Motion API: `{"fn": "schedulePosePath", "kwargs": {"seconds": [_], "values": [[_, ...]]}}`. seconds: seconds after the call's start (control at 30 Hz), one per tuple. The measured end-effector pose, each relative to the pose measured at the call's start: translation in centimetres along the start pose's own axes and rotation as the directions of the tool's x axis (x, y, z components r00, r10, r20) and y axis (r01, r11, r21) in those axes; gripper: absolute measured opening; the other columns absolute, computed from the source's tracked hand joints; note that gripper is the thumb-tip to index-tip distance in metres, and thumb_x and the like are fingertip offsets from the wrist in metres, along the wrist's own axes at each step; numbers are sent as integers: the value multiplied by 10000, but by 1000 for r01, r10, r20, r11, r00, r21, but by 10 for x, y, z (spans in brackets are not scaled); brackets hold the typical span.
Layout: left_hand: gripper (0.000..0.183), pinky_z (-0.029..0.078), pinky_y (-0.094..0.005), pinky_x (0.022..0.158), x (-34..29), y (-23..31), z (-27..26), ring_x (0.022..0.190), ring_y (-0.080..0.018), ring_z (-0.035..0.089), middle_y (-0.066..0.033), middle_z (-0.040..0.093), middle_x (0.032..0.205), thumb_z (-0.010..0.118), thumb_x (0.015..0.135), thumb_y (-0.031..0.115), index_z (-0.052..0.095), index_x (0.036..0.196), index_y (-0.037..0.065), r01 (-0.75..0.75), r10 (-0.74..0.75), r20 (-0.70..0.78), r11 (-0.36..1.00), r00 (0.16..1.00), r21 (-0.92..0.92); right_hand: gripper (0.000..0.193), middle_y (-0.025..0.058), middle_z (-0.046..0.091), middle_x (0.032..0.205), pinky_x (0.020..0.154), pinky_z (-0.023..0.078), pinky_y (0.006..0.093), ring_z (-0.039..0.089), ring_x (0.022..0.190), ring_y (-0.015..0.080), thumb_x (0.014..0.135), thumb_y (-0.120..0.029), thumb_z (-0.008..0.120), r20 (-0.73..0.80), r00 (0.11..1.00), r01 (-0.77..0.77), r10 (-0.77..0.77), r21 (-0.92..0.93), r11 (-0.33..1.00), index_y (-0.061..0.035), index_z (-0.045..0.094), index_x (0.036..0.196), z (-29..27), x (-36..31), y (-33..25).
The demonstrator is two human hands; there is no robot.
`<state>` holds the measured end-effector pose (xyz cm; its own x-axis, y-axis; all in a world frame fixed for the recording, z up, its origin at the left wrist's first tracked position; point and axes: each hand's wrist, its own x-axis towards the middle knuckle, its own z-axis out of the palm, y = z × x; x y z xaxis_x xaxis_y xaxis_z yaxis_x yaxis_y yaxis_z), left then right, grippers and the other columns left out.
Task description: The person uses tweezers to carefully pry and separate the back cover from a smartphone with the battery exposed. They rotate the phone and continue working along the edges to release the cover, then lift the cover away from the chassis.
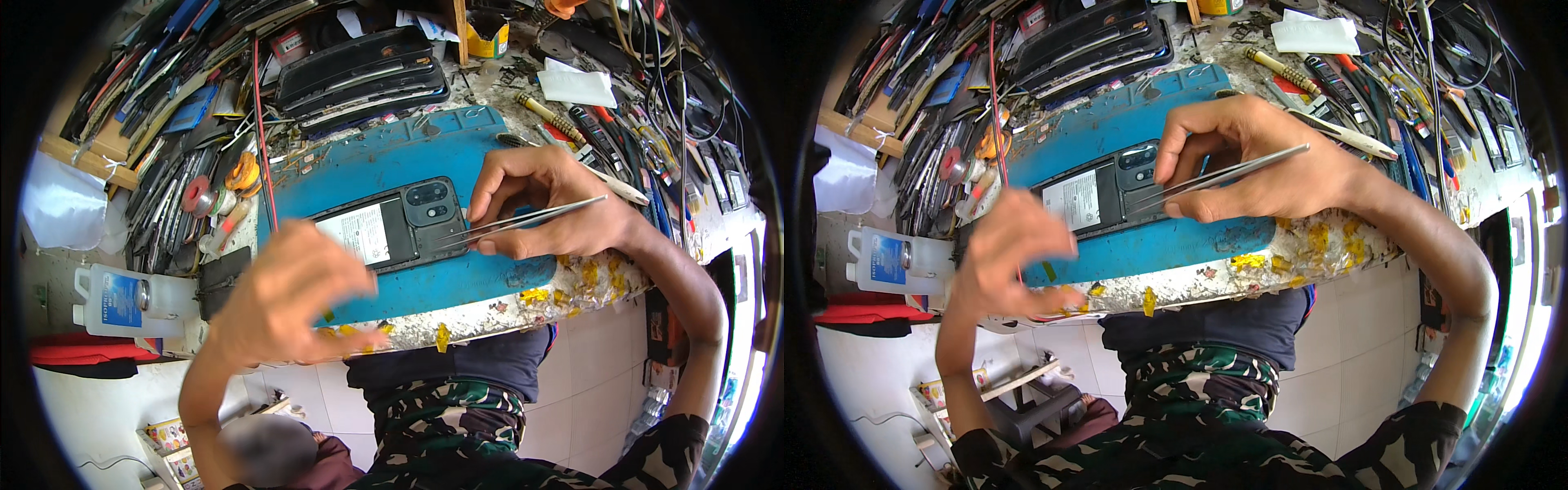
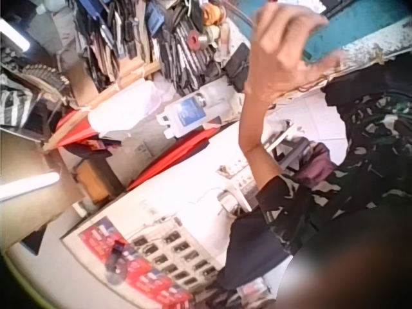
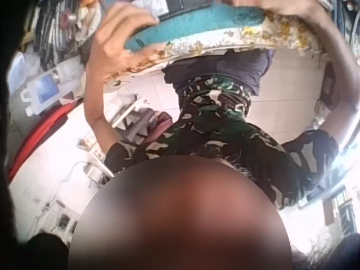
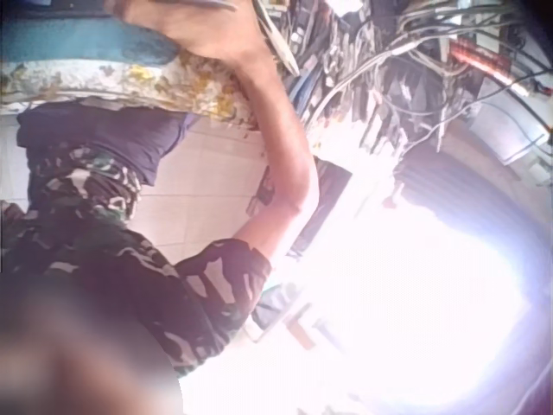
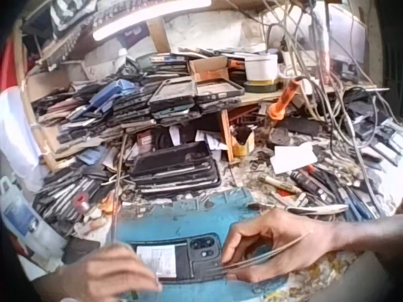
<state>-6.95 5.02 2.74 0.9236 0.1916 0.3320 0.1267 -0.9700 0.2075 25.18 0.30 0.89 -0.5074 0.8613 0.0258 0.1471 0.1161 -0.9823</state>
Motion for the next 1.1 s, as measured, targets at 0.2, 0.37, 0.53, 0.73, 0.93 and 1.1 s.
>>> {"fn": "schedulePosePath", "kwargs": {"seconds": [0.2,0.37,0.53,0.73,0.93,1.1], "values": [[806,453,-511,1070,0,-34,-5,1240,-376,555,-173,585,1359,894,699,358,564,1361,37,161,-158,112,987,981,-14,118,178,765,1033,887,583,334,741,1004,233,833,-12,797,13,997,80,-80,-92,992,27,695,878,2,-1,10],[815,446,-513,1052,-5,-42,7,1235,-398,570,-200,581,1405,853,699,323,543,1386,12,181,-176,89,982,980,-50,81,147,775,960,815,602,318,752,902,201,828,-9,769,5,984,175,-177,-176,969,14,701,865,1,-4,18],[810,481,-492,999,-16,-46,15,1155,-377,603,-184,626,1346,860,688,300,555,1380,10,181,-180,28,980,983,-81,121,165,769,923,703,600,340,752,825,231,793,19,798,57,960,281,-275,-243,928,-9,681,798,1,2,16],[818,492,-474,976,-15,-47,20,1087,-362,631,-194,642,1368,851,699,329,551,1378,-13,193,-197,-21,972,980,-138,174,168,759,894,660,575,341,740,802,260,780,33,812,79,966,257,-245,-253,933,-19,647,761,3,7,11],[801,495,-458,960,-16,-46,20,1072,-351,642,-203,648,1357,843,704,337,564,1361,-27,178,-181,-21,978,983,-108,192,189,761,861,661,573,343,749,785,281,759,57,811,88,954,301,-287,-272,914,-41,649,788,4,7,12],[788,489,-456,968,-14,-45,21,1077,-354,642,-211,660,1332,833,698,324,571,1349,-33,187,-192,-30,976,981,-110,164,176,757,898,645,568,342,741,802,256,793,29,802,87,964,264,-250,-264,928,-23,651,758,4,8,10]]}}
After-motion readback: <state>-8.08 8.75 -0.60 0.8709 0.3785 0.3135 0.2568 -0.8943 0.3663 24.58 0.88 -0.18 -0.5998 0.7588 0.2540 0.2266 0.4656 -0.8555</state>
